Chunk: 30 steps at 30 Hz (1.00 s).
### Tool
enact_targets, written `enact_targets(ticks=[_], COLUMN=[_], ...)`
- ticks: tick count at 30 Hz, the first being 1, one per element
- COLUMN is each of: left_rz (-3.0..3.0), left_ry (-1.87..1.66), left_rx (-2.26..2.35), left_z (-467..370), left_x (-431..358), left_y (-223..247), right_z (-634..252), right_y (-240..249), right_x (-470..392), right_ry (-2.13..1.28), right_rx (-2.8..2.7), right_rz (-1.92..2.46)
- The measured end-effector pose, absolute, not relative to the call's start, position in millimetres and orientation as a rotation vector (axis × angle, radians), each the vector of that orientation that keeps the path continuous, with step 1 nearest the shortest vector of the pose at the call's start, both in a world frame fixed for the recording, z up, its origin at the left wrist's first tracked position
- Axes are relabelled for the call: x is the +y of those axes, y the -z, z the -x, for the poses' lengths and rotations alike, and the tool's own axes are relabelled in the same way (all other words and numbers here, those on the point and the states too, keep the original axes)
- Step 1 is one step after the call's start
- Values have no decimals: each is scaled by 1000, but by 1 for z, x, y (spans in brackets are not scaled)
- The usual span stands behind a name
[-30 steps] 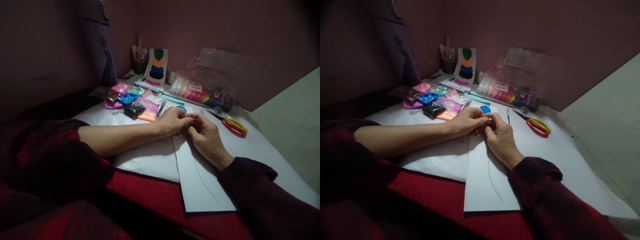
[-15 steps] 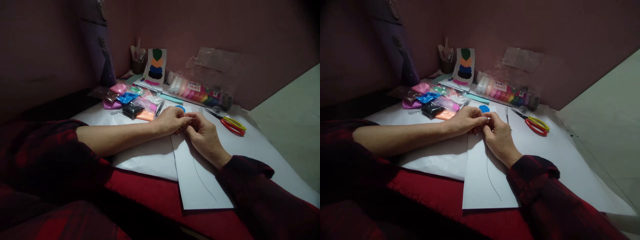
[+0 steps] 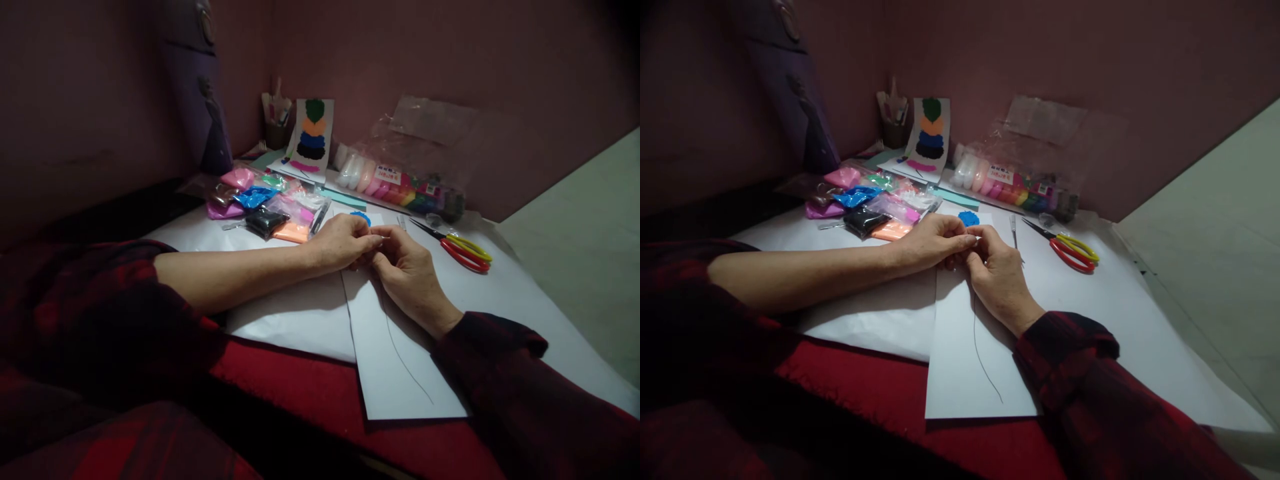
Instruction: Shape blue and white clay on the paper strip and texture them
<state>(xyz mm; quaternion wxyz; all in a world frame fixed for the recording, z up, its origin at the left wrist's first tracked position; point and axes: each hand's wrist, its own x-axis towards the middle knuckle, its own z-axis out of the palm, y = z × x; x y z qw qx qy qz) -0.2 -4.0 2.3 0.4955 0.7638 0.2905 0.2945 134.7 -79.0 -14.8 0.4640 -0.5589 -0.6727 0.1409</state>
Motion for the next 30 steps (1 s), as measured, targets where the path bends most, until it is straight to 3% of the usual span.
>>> enact_targets(ticks=[30], left_rz=[-1856], left_ry=[-710], left_rx=[712], left_z=[0], left_x=[-4], left_y=[-2], right_z=[-136], right_y=[16], right_x=[-79], right_ry=[-364], right_rx=[-1653], right_rz=[1381])
